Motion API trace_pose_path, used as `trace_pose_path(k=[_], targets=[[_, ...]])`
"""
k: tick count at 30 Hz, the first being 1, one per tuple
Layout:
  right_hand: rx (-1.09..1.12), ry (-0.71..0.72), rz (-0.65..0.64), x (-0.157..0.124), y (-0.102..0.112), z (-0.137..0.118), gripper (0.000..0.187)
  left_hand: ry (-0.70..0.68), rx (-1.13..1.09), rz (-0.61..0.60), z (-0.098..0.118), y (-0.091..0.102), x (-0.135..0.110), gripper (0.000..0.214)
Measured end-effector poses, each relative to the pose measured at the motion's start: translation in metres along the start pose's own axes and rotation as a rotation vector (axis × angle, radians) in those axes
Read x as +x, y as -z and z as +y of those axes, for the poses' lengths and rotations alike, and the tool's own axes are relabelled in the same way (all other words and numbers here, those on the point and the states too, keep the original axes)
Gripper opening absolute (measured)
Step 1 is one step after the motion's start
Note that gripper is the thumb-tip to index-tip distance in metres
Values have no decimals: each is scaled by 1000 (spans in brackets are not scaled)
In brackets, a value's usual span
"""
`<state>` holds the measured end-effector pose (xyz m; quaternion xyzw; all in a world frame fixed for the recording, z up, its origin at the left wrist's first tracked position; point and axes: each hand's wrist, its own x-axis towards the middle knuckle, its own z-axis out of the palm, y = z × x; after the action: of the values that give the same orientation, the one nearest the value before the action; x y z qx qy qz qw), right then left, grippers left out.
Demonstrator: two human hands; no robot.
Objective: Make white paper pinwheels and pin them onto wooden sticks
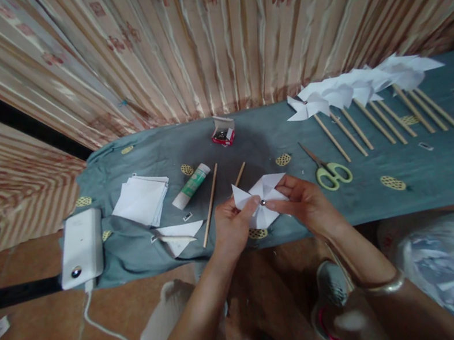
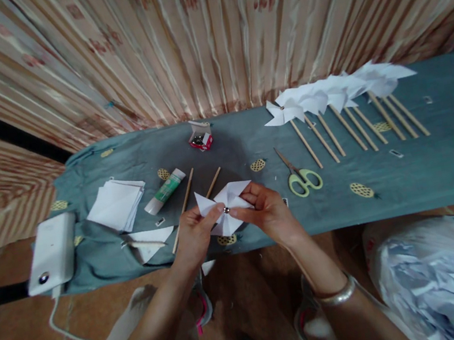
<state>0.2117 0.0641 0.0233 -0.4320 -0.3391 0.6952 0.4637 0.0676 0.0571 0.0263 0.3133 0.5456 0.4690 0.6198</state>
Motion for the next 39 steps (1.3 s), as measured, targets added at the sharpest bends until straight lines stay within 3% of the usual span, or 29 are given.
trace_pose_path(k=[9,14,18,22,24,28,32,39], targets=[[-13,-9,8,0,-5,-2,41,-114,106,-3,0,2,-1,30],[-52,34,22,1,-5,4,42,-87,95,-9,-4,5,2,30],[-211,192,163,1,-5,13,43,-69,64,14,-3,5,3,31],[-590,410,379,-7,-8,13,48,-72,59,53,2,2,3,32],[-743,510,413,-12,-10,11,44,-85,74,55,3,1,2,32],[-926,716,352,-18,-12,11,26,-110,91,39,1,1,2,31],[-1080,841,290,-20,-13,16,23,-148,95,5,-4,4,3,30],[-1089,783,248,-19,-17,17,22,-207,146,11,-2,6,2,27]])
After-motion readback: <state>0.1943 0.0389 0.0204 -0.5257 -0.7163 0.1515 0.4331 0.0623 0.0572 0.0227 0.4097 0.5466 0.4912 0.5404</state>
